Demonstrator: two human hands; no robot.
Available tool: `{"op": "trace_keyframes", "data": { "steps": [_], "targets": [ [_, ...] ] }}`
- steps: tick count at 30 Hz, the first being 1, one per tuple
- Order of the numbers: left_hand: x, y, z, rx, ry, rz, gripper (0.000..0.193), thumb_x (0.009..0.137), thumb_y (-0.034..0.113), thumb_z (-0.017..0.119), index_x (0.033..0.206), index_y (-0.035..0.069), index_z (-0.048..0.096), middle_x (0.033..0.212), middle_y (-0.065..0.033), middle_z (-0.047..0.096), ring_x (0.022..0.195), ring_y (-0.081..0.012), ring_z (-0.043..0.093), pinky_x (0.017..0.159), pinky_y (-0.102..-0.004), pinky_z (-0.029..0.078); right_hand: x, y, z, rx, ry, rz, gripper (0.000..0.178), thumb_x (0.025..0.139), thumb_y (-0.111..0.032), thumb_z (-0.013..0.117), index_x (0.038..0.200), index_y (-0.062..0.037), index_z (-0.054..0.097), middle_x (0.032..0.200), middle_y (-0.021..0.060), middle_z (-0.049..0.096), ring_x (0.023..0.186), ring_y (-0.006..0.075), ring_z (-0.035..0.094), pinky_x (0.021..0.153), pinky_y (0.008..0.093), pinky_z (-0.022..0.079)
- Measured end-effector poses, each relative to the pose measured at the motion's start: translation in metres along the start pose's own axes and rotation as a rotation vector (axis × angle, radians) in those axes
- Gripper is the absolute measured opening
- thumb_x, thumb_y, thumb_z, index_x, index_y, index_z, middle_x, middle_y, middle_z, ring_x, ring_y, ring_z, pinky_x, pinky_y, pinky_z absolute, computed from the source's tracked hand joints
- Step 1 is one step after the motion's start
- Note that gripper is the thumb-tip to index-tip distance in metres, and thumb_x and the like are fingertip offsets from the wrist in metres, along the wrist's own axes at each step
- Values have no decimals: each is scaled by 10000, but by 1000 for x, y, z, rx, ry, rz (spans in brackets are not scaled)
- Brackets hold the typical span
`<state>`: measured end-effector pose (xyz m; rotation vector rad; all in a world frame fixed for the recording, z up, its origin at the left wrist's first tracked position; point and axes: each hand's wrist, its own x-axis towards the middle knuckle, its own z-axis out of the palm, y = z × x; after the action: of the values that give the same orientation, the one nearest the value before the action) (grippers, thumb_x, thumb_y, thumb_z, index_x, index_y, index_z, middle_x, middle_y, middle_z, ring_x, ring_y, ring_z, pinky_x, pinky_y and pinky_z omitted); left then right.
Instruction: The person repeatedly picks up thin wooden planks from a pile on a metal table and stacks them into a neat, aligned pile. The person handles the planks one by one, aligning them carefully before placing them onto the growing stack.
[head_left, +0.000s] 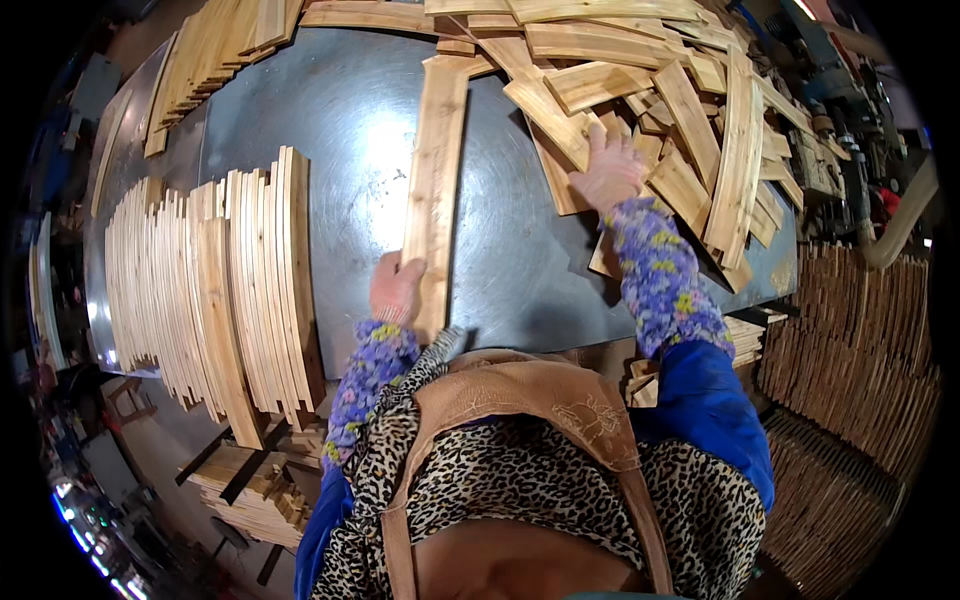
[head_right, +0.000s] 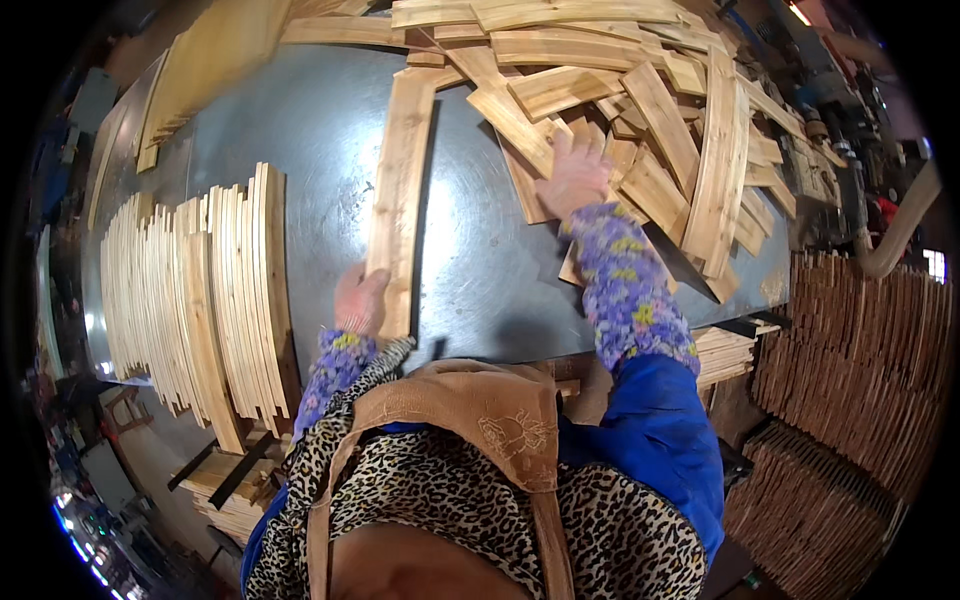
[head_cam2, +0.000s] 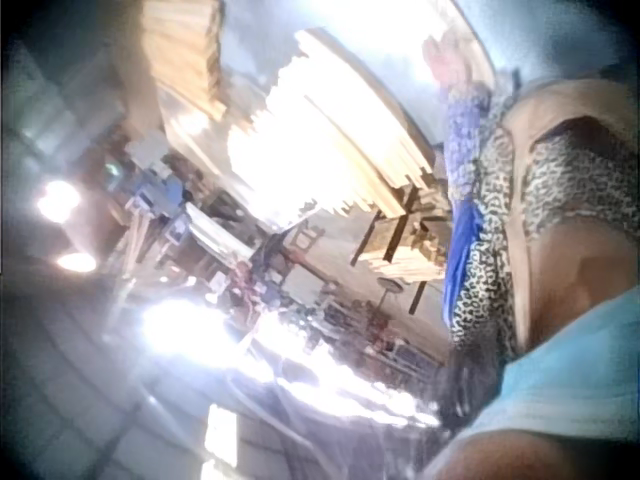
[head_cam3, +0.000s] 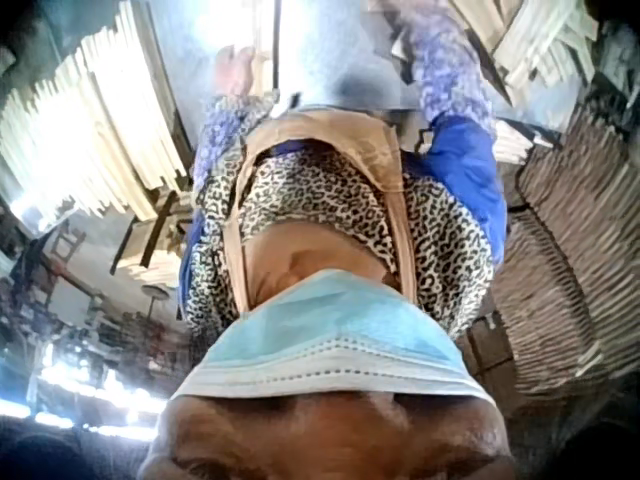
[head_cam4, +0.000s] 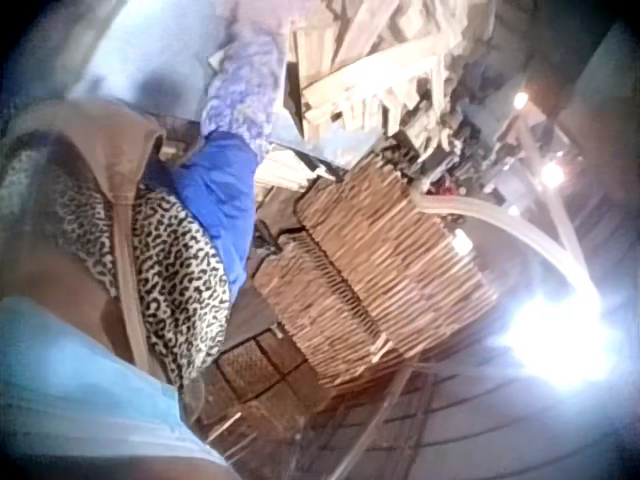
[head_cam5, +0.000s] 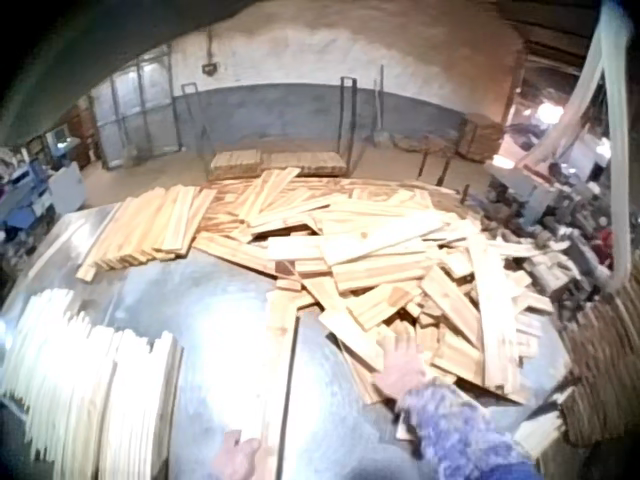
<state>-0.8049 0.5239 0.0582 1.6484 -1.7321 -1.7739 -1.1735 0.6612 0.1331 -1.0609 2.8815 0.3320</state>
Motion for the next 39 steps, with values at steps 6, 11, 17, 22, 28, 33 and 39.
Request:
{"op": "trace_keyframes", "data": {
  "steps": [6,11,17,22,28,33,39],
  "targets": [
    [-63,-64,-130,1286,646,160,548,890,305,854,1374,133,662,1394,-233,623,1309,-338,595,1121,-603,457,34,-14,1,271,-159,-8,925,818,-351,817,1564,-38,369,1297,280,689,1198,461,691,1029,537,569],
    [-52,-36,-123,498,349,187,527,931,149,791,1419,79,606,1378,-239,626,1287,-342,629,1149,-488,490,-52,-57,-12,935,-570,-340,823,943,-353,788,1558,90,466,1279,192,766,1162,260,730,1075,368,546],
    [13,-20,-6,-777,-190,-136,697,1002,312,697,1543,-70,479,1341,-232,686,1252,-336,676,1121,-495,515,-106,-139,27,1672,-1183,48,543,993,-366,709,1362,32,698,1310,160,748,1126,262,726,1032,403,550],
    [6,-38,-83,-482,-16,-88,559,972,243,729,1415,-79,612,1258,-246,736,1097,-373,738,998,-492,591,-35,-198,37,1131,-597,-83,508,1023,-356,652,1312,58,714,1286,212,759,1146,337,719,1029,469,540],
    [-56,-44,-146,643,374,441,548,860,280,834,1308,3,680,1303,-270,672,1236,-451,632,1076,-541,504,-2,-341,95,1019,-143,-567,524,1116,-392,538,1464,-4,594,1296,218,713,1237,357,674,1133,482,512],
    [-73,-65,-170,1003,412,507,807,776,281,908,1463,35,564,1464,-252,550,1404,-439,489,1220,-570,347,-117,-426,36,1139,-700,-378,982,936,-688,672,1661,-84,400,1528,368,560,1446,454,549,1222,474,430],
    [-72,-43,-157,1103,285,412,742,875,348,816,1481,10,553,1535,-275,515,1454,-465,464,1252,-570,345,-89,-129,58,818,43,-271,743,958,-449,707,1596,-111,534,1447,246,663,1343,415,628,1168,465,491]
  ]
}}
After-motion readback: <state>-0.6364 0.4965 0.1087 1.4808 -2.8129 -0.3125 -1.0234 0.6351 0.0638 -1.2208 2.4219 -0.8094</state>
